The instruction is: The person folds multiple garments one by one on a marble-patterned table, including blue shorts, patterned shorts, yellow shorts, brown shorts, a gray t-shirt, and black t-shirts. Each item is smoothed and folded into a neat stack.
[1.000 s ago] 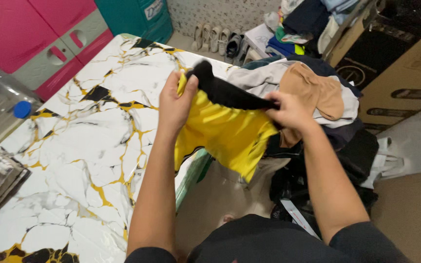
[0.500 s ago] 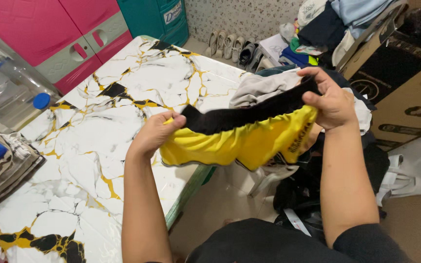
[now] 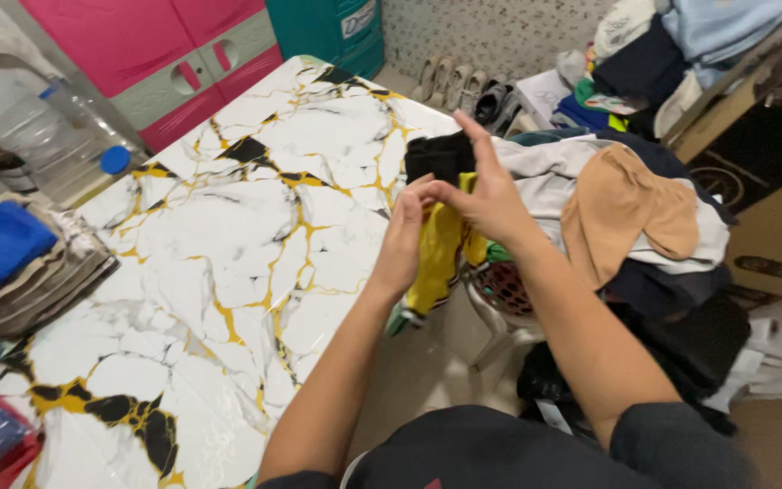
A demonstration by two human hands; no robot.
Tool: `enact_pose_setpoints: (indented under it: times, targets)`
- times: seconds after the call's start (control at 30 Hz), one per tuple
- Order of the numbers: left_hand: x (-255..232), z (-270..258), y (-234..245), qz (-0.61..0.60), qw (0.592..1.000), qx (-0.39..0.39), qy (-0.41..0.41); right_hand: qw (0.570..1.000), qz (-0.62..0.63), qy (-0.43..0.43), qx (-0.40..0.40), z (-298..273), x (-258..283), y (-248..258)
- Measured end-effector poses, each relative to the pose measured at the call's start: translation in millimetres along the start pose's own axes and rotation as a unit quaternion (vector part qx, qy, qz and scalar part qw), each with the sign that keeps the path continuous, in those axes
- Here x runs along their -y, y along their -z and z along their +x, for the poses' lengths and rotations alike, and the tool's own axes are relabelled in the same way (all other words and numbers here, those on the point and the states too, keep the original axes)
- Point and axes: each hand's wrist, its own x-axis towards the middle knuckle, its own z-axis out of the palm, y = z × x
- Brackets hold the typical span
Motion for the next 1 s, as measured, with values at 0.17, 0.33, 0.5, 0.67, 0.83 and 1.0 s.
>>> enact_pose_setpoints:
  times: [0.17,0.33,0.5,0.67,0.83,1.0]
  targets:
    - [-71.9,-12.5,38.3,-0.042,0.996,0.065,0.038,0.993,0.022,0.047,0.105,20.0,37.8,-21.5]
    - [-116.5,-26.5,67.2,0.436,0.883,-0.091,-0.151,0.93,0.326,-0.067,0.154,38.1,57.1,-41.2]
    - [-157.3,-21.9,121.8,0.493,0.84,-0.001,-0.227,0.876,0.446,-0.055,0.178,52.3,73.3,-59.6]
    - [-188.3,-27.1,153.4,0.455,0.888,0.066,-0.002,0.922,0.321,0.027,0.217,61.8,78.7,-92.3]
    - [-207.6,-43.1,180.0,0.492,0.863,0.091,-0.076,0.912,0.275,-0.1,0.288,65.7,82.9,-131.0]
    - [-224.7,-75.5,219.0,0.482,0.874,0.042,0.051,0.911,0.335,-0.073,0.228,69.8,88.8,-148.4]
